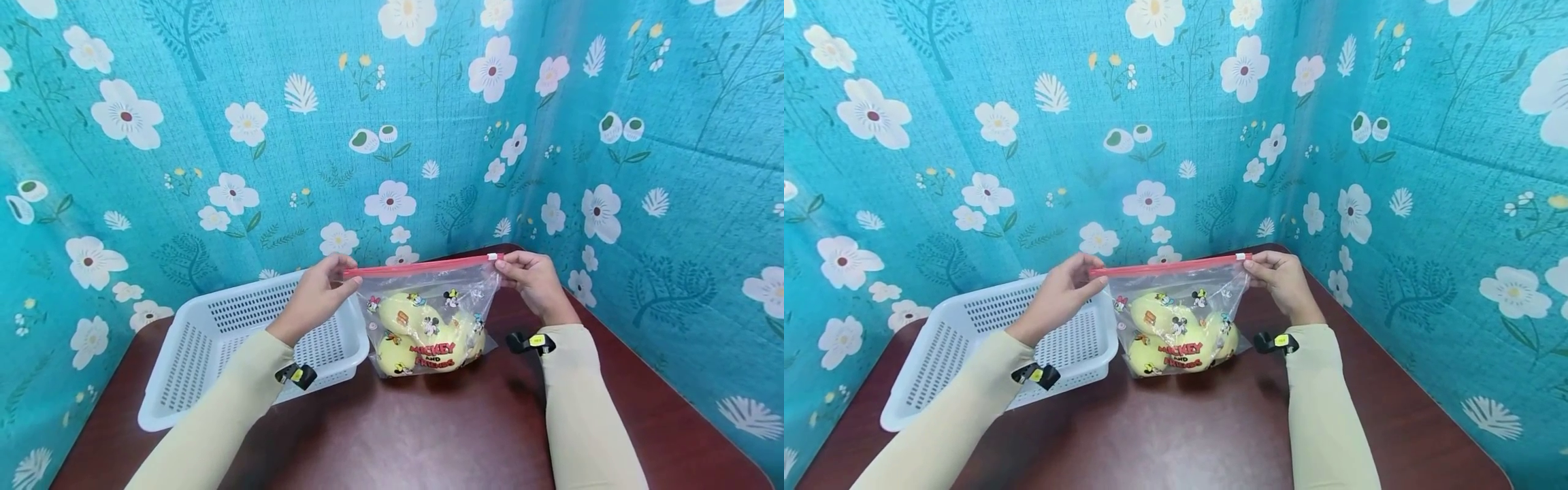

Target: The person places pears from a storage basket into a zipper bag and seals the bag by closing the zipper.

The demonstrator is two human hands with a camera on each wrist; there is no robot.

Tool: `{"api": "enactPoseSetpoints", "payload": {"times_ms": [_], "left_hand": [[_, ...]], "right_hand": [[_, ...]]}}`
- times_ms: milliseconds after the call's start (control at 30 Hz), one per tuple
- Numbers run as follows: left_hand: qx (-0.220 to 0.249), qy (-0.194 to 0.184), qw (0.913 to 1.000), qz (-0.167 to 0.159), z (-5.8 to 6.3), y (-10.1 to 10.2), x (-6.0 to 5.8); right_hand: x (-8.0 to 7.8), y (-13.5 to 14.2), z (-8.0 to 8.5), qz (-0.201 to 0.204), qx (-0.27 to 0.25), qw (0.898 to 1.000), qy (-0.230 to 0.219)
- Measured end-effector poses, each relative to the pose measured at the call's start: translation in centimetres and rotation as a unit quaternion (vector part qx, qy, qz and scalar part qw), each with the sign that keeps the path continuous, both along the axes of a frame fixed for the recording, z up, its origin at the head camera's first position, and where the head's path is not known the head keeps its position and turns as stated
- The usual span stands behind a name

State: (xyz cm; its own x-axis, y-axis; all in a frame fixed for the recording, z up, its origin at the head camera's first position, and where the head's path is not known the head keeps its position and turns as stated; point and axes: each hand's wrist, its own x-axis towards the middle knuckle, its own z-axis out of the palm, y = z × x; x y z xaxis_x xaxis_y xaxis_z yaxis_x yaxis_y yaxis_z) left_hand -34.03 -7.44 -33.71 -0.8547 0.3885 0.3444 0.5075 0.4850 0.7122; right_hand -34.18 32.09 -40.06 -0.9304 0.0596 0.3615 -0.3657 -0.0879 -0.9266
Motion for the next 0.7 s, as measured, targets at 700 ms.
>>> {"api": "enactPoseSetpoints", "payload": {"times_ms": [700], "left_hand": [[-0.287, 0.291, 0.903, -0.134, 5.2, 11.6, -0.1]], "right_hand": [[-0.2, -1.0, -0.3, -0.033, -0.005, 0.999, -0.011]]}}
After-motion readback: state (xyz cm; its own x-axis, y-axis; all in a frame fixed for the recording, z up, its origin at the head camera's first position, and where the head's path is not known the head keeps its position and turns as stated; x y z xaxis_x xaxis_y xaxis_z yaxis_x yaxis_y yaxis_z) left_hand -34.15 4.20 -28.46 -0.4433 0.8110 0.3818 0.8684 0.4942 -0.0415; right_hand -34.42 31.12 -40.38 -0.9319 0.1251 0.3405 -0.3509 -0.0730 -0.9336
